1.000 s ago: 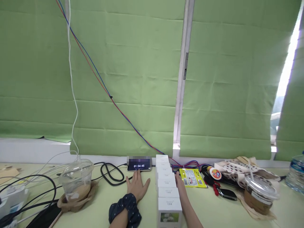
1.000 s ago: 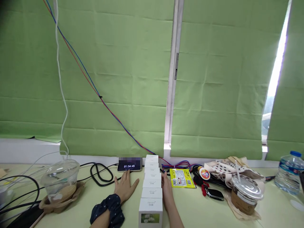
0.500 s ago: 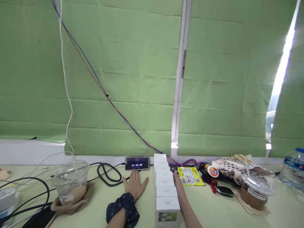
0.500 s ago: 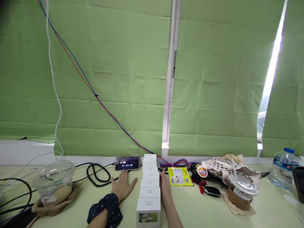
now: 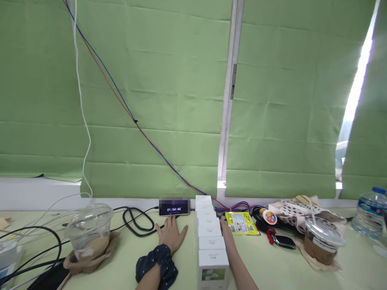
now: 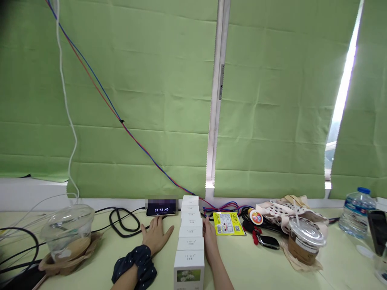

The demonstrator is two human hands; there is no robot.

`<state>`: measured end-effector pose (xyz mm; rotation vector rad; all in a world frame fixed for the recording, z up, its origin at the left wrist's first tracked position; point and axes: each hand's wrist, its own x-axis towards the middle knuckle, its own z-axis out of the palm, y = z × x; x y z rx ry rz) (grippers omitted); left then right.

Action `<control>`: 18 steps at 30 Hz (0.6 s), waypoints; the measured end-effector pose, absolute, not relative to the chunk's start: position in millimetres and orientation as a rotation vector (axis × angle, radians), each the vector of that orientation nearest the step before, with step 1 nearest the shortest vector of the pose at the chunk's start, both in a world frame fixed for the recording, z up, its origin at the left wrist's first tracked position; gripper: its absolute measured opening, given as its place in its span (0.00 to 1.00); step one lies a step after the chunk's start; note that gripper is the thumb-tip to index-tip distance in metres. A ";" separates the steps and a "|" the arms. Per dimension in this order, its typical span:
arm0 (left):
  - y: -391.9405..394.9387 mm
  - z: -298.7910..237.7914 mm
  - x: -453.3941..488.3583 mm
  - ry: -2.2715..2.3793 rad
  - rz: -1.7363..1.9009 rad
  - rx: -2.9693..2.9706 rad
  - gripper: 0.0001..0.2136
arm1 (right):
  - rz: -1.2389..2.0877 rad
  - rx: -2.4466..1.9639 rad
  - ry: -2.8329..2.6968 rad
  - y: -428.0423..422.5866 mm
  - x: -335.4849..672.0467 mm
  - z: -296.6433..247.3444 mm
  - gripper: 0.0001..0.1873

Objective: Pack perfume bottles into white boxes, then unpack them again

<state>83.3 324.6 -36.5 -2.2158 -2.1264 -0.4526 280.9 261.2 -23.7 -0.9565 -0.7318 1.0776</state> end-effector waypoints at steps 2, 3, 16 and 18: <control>324.3 -35.0 83.8 -2.135 -0.449 -2.215 0.33 | 1.057 -0.960 -0.710 263.7 282.2 -24.0 0.33; 324.2 -34.4 84.0 -2.138 -0.449 -2.214 0.33 | 1.036 -0.961 -0.696 266.0 284.4 -22.8 0.32; 331.7 -38.1 83.9 -2.136 -0.441 -2.208 0.33 | 0.558 -0.744 -1.340 113.6 298.6 140.7 0.05; 331.4 -36.8 83.9 -2.122 -0.441 -2.218 0.32 | 0.722 -0.767 -1.343 79.3 285.0 113.7 0.10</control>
